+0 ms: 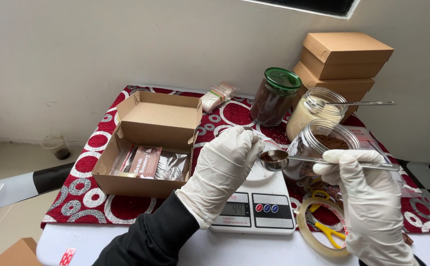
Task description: The person scoops a brown powder from a glass jar using a metal spoon and transfers it into small plastic bags placed on a digital scale. They repeat this process to fill multiple bags, sealing each one after reaching the target weight.
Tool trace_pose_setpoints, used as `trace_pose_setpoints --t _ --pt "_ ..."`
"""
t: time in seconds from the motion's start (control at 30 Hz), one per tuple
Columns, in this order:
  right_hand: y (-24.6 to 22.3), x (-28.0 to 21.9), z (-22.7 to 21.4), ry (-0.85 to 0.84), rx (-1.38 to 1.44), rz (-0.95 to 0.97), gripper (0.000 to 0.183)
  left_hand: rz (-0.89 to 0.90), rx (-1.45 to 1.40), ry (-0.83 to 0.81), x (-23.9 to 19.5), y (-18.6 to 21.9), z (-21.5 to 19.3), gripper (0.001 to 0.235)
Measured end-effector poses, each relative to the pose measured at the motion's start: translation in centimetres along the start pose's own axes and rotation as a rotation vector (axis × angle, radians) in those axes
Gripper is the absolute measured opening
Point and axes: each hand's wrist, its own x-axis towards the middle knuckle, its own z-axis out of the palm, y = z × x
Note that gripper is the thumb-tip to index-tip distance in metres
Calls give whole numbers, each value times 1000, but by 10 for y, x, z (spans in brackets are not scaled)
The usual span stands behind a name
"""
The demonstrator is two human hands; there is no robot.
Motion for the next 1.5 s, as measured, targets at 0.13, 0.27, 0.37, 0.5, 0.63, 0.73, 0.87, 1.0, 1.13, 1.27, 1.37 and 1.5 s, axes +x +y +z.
trace_pose_setpoints --t 0.13,0.27,0.37,0.5,0.63,0.73,0.87,1.0,1.13,1.27,1.37,1.5 --pt "7 -6 13 -74 -33 -147 15 33 88 3 0 0 2 12" --pt "-6 -2 25 -387 -438 -657 17 -22 29 -17 3 4 -3 14" --pt "33 21 2 -739 -850 -969 42 -46 125 -6 0 -1 3 13" --pt "75 12 -26 -678 -1252 -1087 52 -67 94 -5 0 -1 1 13" --pt "67 6 -35 -751 -1103 -1011 49 -39 167 -16 -2 -2 3 10" --pt "50 -20 -23 -549 -628 -776 29 -49 198 -19 0 -1 1 15" --pt "40 -33 -21 -127 -202 -448 23 -79 114 25 2 2 -2 14" --pt "9 -35 -10 22 -250 -323 48 -141 29 -55 2 6 -4 16" --pt "-8 -35 -18 264 -442 -294 53 -152 -170 42 6 13 -10 22" --pt "19 -7 -64 236 -623 -211 52 -111 -82 -13 4 11 -6 24" --pt "19 5 -70 175 -620 -297 56 -106 -80 -16 3 11 -4 25" --pt "9 3 -53 205 -583 -280 42 -105 -107 -13 5 13 -7 26"
